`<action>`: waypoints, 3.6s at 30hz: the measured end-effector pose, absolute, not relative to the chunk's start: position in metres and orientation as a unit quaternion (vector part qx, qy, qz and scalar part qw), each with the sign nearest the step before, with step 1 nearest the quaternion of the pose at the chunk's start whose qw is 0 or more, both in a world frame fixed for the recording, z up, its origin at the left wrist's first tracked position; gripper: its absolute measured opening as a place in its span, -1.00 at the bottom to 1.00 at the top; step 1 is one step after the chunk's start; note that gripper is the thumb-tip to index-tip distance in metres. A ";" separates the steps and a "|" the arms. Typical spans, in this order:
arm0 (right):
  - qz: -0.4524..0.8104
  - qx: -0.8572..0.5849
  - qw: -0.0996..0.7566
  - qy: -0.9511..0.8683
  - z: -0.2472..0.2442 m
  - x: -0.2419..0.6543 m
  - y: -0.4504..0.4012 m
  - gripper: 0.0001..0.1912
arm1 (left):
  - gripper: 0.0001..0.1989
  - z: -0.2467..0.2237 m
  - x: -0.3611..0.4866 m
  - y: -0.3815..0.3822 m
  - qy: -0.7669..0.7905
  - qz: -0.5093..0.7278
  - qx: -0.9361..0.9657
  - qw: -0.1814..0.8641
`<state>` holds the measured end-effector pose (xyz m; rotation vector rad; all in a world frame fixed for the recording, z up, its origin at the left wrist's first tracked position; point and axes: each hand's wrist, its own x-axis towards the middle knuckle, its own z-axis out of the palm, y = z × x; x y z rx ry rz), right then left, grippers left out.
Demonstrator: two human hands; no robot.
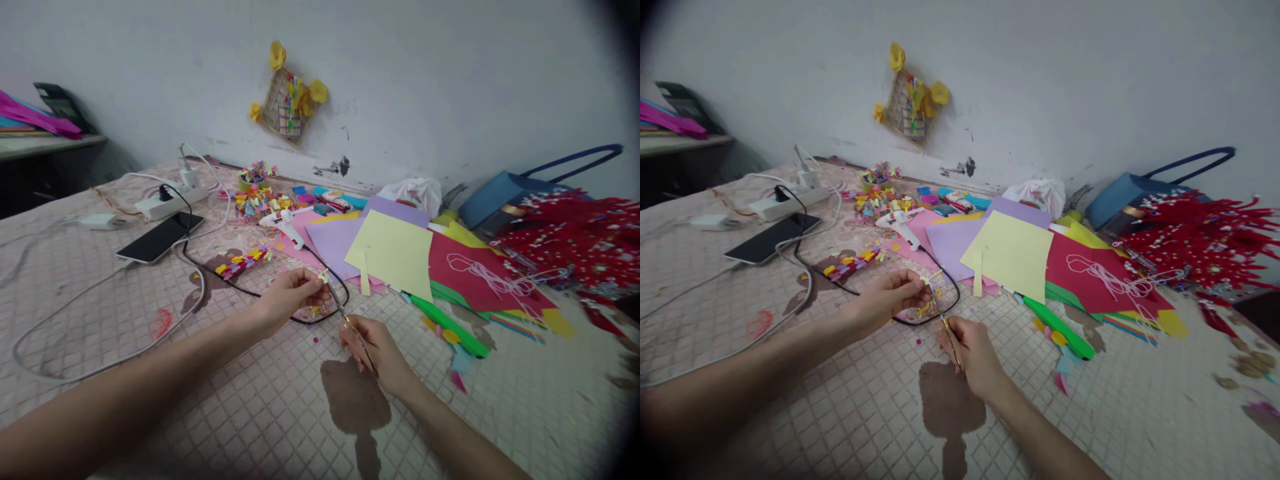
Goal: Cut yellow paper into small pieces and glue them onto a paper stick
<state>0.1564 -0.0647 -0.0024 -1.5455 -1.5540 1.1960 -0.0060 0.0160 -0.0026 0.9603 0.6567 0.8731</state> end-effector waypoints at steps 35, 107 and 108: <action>0.373 -0.589 0.288 -0.657 -0.004 0.159 -0.065 -0.58 | -0.72 0.000 -0.008 0.019 0.303 0.409 0.469 0.722; 0.433 -0.582 0.301 -0.619 0.000 0.158 -0.066 -0.52 | -0.79 0.006 -0.017 0.026 0.262 0.370 0.535 0.713; 0.428 -0.582 0.299 -0.623 0.001 0.158 -0.066 -0.52 | -0.79 0.006 -0.017 0.026 0.262 0.370 0.533 0.714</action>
